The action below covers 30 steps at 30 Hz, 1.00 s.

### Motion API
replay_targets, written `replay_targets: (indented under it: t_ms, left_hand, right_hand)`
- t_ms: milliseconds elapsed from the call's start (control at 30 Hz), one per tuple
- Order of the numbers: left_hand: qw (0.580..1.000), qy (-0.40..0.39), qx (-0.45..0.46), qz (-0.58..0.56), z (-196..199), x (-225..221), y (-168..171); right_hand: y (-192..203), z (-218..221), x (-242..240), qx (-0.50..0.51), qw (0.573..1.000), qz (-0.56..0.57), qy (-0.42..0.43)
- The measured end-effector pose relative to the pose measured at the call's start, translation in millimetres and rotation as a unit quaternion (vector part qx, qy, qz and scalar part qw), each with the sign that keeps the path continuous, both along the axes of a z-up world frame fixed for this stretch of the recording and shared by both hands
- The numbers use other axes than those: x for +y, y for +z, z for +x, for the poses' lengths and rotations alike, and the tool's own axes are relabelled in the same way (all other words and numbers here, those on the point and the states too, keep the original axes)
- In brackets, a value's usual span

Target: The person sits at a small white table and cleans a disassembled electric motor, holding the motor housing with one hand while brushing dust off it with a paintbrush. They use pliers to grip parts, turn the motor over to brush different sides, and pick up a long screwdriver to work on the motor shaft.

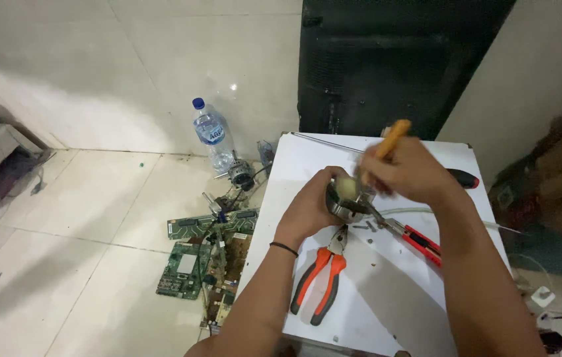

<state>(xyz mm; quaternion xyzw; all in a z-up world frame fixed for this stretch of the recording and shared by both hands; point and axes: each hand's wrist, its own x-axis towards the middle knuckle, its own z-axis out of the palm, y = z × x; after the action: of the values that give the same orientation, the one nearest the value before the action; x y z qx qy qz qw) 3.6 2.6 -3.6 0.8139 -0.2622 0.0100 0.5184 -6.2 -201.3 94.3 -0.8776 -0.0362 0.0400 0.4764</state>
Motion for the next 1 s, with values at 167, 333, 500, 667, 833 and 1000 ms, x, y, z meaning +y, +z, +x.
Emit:
replay_targets:
  t_ms: [167,333,500,667,833,1000]
  left_hand:
    - [0.999,0.008,-0.004,0.031,-3,0,8]
    - [0.999,0.021,-0.028,0.039,1,-2,-1]
    - [0.999,0.024,-0.003,0.045,1,-4,5]
    - [0.999,0.021,-0.023,0.033,2,-3,1]
    - [0.998,-0.003,-0.052,0.03,-1,-5,-1]
    - [0.999,0.004,-0.035,0.016,-8,-8,7]
  right_hand:
    - [22,-17,13,-0.062,0.986,-0.147,-0.049]
    - [32,-21,14,0.064,0.971,-0.217,-0.079]
    - [8,-8,0,0.034,0.973,-0.226,-0.038]
    - [26,-23,19,-0.019,0.969,-0.239,-0.056]
    - [15,-31,3,-0.16,0.971,-0.134,-0.12]
    - [-17,-39,-10,-0.101,0.982,-0.112,-0.114]
